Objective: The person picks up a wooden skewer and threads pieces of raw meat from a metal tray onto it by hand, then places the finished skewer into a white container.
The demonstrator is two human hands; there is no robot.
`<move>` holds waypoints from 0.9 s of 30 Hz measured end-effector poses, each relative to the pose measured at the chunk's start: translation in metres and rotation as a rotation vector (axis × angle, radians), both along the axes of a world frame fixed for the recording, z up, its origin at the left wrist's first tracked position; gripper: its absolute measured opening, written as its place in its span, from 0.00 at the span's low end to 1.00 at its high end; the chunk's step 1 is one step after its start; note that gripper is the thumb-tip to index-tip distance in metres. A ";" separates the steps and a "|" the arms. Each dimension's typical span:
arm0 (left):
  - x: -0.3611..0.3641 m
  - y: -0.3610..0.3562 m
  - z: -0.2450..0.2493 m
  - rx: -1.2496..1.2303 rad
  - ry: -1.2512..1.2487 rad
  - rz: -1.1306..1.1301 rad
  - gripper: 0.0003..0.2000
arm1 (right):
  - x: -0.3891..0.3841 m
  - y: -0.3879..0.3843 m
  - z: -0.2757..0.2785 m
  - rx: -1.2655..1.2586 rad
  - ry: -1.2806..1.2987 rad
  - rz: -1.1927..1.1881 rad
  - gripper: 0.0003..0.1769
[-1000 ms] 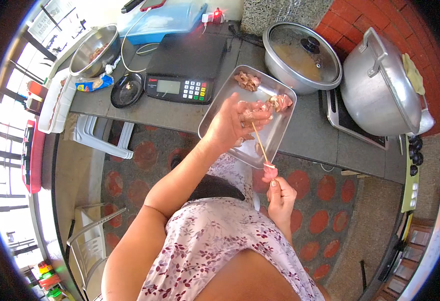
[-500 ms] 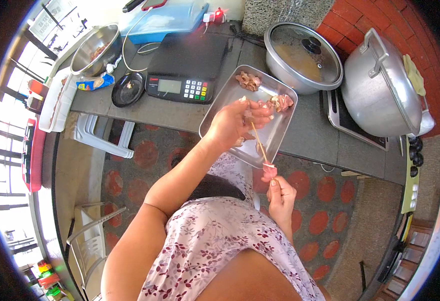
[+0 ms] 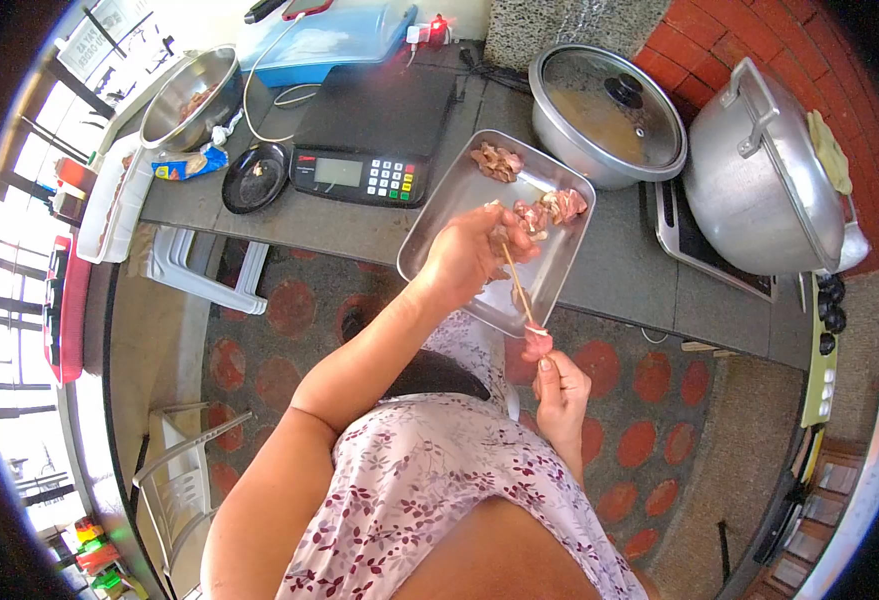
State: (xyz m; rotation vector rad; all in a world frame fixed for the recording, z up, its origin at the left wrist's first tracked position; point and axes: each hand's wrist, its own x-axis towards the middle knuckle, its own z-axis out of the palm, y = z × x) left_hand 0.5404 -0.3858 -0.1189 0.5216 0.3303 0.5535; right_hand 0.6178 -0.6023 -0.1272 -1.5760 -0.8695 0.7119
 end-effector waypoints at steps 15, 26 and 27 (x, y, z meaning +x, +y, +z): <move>-0.001 -0.018 0.008 0.131 0.133 0.125 0.15 | -0.012 0.005 -0.001 0.044 0.251 -0.012 0.13; 0.005 -0.038 0.013 0.193 0.062 -0.005 0.14 | -0.002 0.029 0.006 0.197 0.774 0.086 0.13; 0.004 -0.038 0.012 0.228 0.041 -0.020 0.15 | -0.002 0.031 0.010 0.167 0.821 0.081 0.18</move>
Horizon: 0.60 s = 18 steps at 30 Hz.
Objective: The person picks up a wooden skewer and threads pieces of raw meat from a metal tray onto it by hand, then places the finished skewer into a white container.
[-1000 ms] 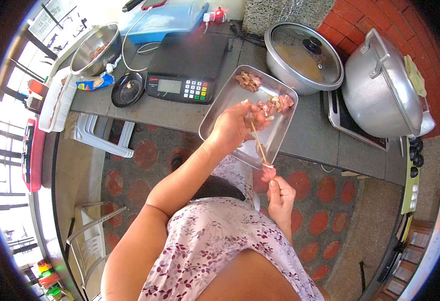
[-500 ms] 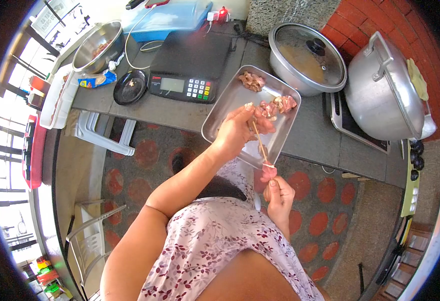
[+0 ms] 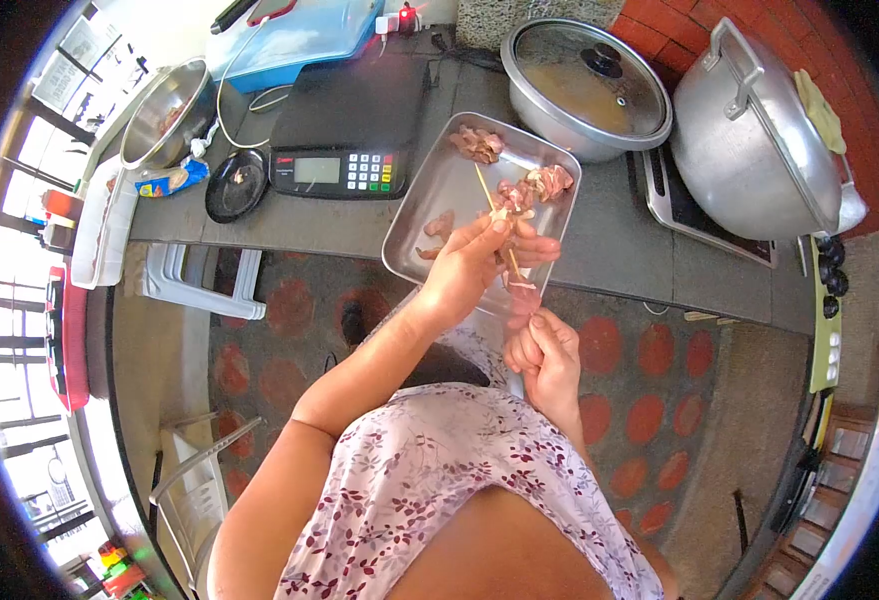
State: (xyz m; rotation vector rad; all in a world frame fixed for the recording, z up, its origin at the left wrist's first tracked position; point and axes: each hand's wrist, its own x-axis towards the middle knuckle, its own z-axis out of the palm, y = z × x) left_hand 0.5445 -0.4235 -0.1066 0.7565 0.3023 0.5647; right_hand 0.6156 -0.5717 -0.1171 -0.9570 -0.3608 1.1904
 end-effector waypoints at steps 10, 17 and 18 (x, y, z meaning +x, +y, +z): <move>-0.006 -0.013 0.000 -0.009 0.039 -0.101 0.17 | 0.004 0.018 -0.005 0.111 0.071 0.003 0.15; -0.010 -0.006 -0.006 -0.208 -0.082 -0.146 0.22 | 0.004 0.022 -0.009 0.121 -0.003 -0.011 0.14; -0.011 -0.007 -0.004 -0.206 -0.082 -0.147 0.22 | 0.004 0.023 -0.008 0.101 -0.071 -0.032 0.15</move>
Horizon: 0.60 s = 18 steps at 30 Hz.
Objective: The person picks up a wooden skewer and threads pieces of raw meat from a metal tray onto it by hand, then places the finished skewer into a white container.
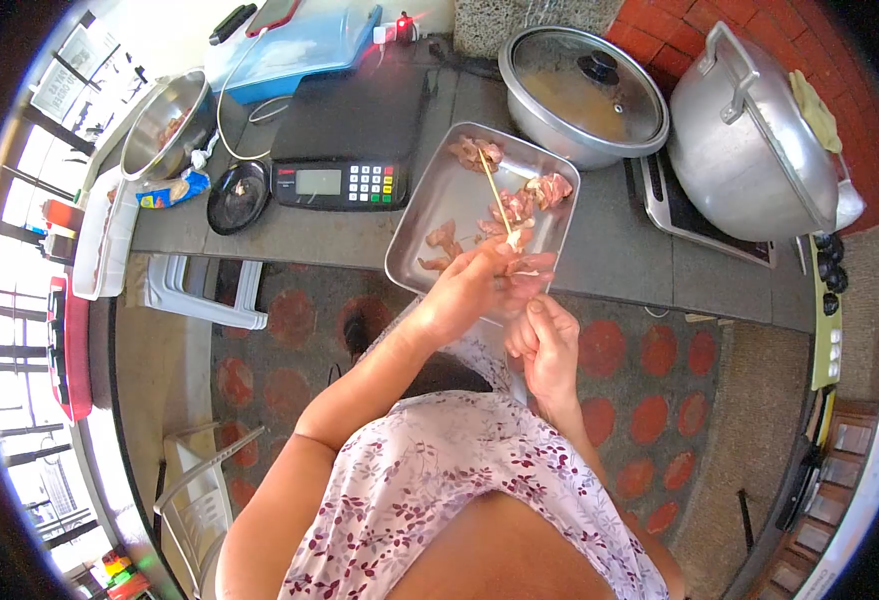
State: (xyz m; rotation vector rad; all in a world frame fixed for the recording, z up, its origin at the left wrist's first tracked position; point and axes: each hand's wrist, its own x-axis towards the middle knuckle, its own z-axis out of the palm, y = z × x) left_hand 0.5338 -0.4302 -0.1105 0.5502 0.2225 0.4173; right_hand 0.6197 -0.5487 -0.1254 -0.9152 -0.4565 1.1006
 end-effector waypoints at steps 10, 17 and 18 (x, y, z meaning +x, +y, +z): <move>-0.003 0.011 -0.004 0.431 0.238 -0.003 0.20 | 0.000 0.006 0.007 -0.001 -0.034 -0.022 0.17; 0.002 0.027 0.012 0.355 0.274 0.016 0.19 | 0.003 0.003 -0.003 -0.012 -0.128 -0.019 0.15; 0.003 0.027 0.013 0.396 0.293 0.029 0.19 | 0.003 0.003 -0.004 -0.042 -0.211 -0.045 0.14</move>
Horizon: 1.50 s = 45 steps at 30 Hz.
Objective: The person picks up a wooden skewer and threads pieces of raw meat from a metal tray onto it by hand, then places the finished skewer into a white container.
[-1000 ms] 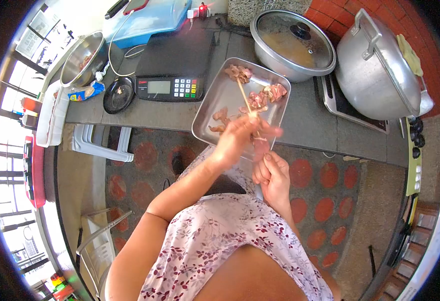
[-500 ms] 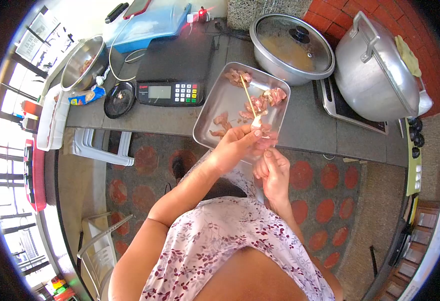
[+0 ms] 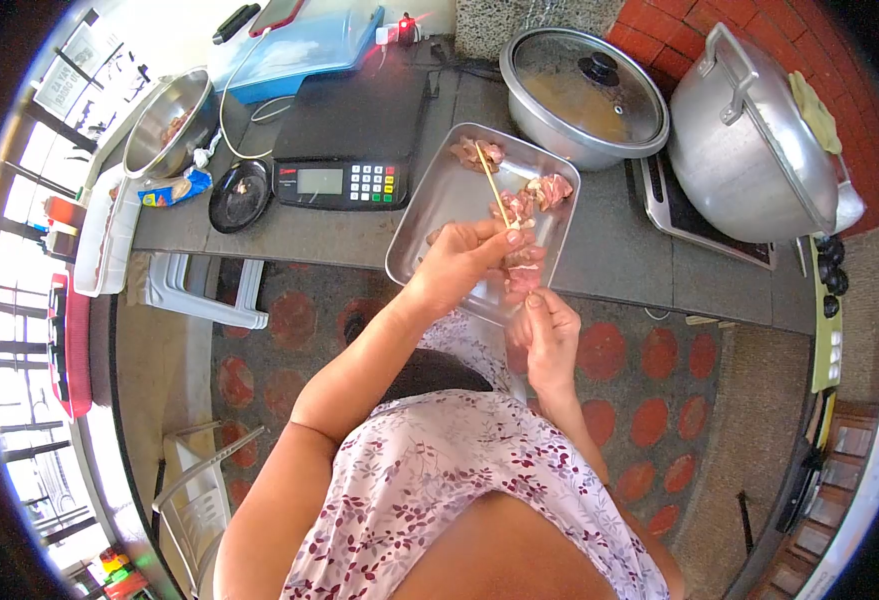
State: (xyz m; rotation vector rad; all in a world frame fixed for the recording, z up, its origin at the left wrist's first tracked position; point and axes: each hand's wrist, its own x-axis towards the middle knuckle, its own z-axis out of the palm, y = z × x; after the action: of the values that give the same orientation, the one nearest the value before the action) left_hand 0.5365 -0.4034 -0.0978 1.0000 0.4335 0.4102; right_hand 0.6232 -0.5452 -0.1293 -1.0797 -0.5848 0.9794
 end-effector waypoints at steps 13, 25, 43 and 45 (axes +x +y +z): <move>0.000 -0.007 -0.003 0.276 0.013 0.080 0.14 | -0.003 0.010 0.002 -0.076 -0.499 -0.222 0.13; -0.003 0.000 0.000 0.331 0.160 0.057 0.14 | -0.001 0.009 0.004 -0.108 -0.626 -0.252 0.14; 0.003 0.031 0.025 0.282 0.371 -0.012 0.18 | 0.000 0.028 0.005 -0.174 -0.737 -0.222 0.11; 0.005 0.040 0.019 0.316 0.349 -0.035 0.18 | 0.001 0.031 0.010 -0.171 -0.728 -0.203 0.11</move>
State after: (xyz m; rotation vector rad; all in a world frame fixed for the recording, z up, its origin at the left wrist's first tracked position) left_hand 0.5419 -0.3634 -0.0784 1.3933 0.6775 0.2761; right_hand 0.6247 -0.5144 -0.1193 -1.6271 -0.9646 0.4411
